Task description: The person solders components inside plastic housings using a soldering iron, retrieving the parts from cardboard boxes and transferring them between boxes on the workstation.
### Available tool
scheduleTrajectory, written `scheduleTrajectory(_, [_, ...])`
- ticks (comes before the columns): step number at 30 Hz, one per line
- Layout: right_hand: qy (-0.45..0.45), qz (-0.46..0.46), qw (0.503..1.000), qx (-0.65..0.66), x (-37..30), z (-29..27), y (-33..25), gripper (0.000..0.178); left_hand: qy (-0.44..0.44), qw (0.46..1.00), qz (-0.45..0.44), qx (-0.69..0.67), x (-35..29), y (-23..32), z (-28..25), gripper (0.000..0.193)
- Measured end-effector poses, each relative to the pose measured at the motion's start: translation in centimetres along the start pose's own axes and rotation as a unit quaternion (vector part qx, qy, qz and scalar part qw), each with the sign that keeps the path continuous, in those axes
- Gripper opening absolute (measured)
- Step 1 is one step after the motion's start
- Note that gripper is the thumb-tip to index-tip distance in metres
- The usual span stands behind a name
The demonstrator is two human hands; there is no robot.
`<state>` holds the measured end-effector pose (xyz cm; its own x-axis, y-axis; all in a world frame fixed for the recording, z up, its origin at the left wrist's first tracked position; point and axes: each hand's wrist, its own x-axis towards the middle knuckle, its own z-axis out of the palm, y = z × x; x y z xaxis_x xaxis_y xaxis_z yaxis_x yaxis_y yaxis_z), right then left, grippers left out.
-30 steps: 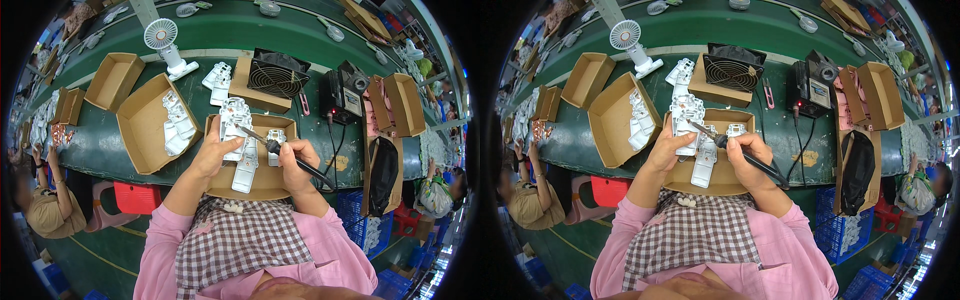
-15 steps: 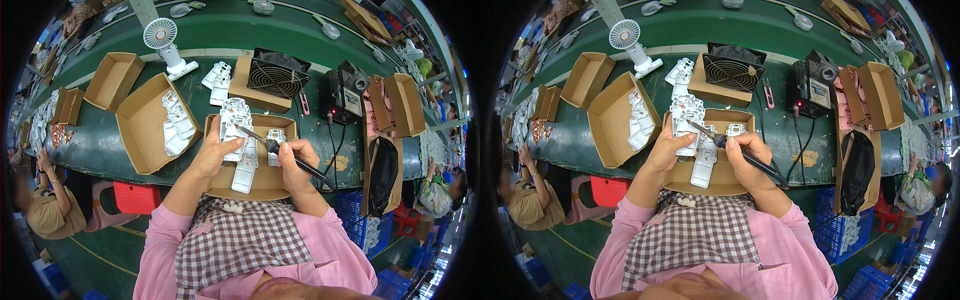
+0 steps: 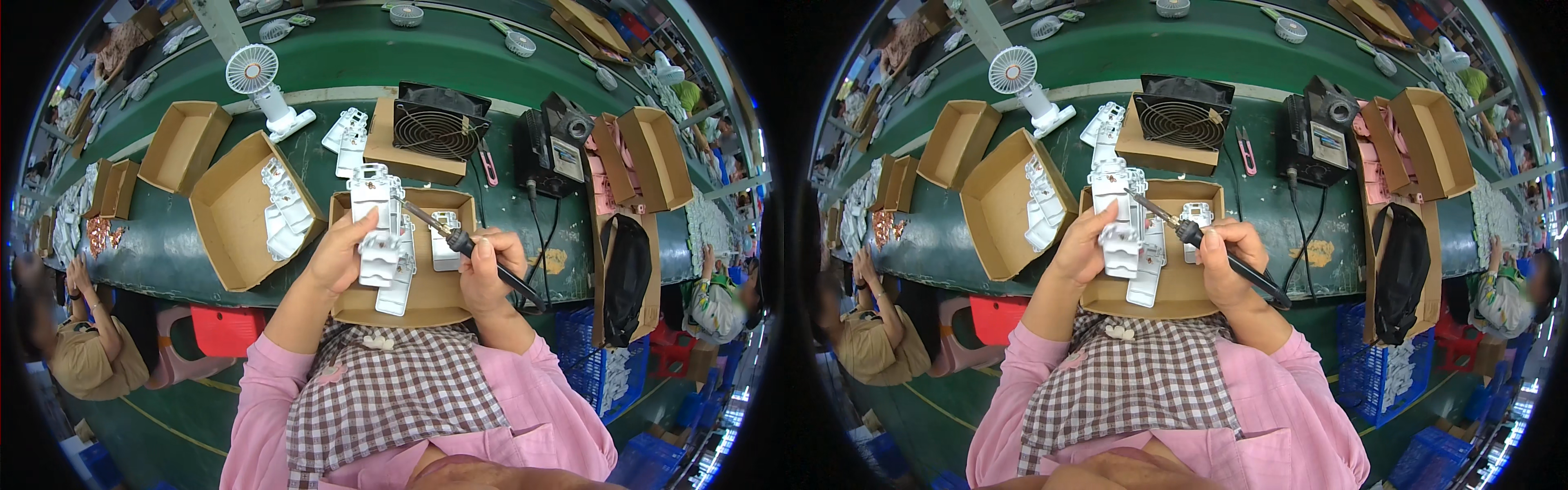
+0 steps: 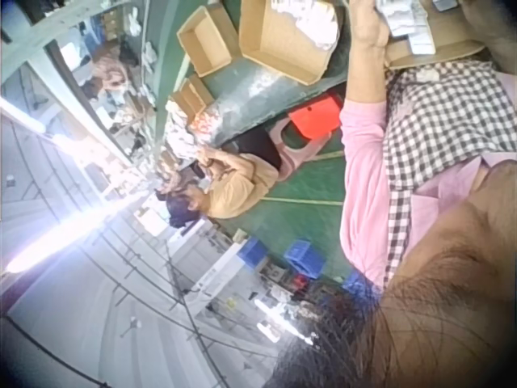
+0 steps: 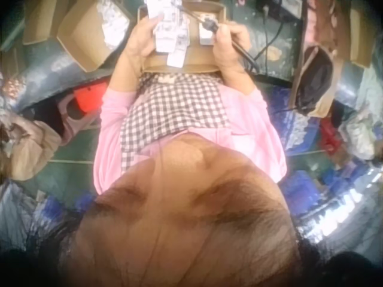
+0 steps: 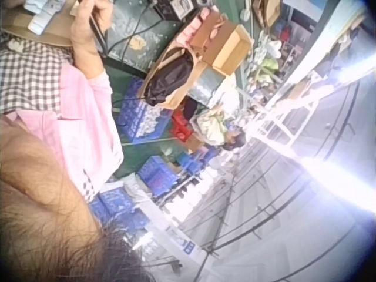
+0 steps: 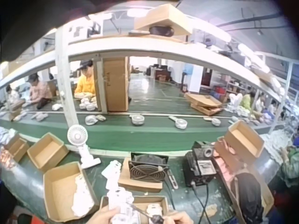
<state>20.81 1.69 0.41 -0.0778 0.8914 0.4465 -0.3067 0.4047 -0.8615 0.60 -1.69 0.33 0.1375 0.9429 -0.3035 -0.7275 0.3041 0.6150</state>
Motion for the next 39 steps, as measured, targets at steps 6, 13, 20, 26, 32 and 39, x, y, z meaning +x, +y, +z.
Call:
scheduleTrajectory(6, [0.009,0.004,1.000,0.019,-0.3,-0.3,0.0,0.016,0.039,0.998,0.016,0.043,0.0,0.6,1.0,0.038])
scheduleTrajectory(13, [0.010,-0.034,0.999,0.038,-0.2,-0.1,-0.1,0.017,0.043,0.998,0.055,0.009,0.3,0.6,0.3,0.042])
scheduleTrajectory(20, [0.008,-0.063,0.998,0.029,-0.2,-0.3,0.1,0.017,0.056,0.982,0.177,0.024,0.2,0.3,0.9,0.046])
scheduleTrajectory(26, [-0.035,-0.034,0.999,0.023,-0.4,-1.0,0.1,0.010,0.072,0.971,0.202,0.109,0.2,-0.2,0.7,0.061])
scheduleTrajectory(32, [-0.041,0.025,0.998,-0.045,-0.2,-0.6,-0.4,0.010,0.112,0.949,0.224,0.192,0.3,-0.7,0.5,0.059])
scheduleTrajectory(39, [-0.038,0.047,0.996,-0.072,0.2,0.0,-0.3,0.011,0.129,0.936,0.220,0.242,0.5,-0.8,0.4,0.058])
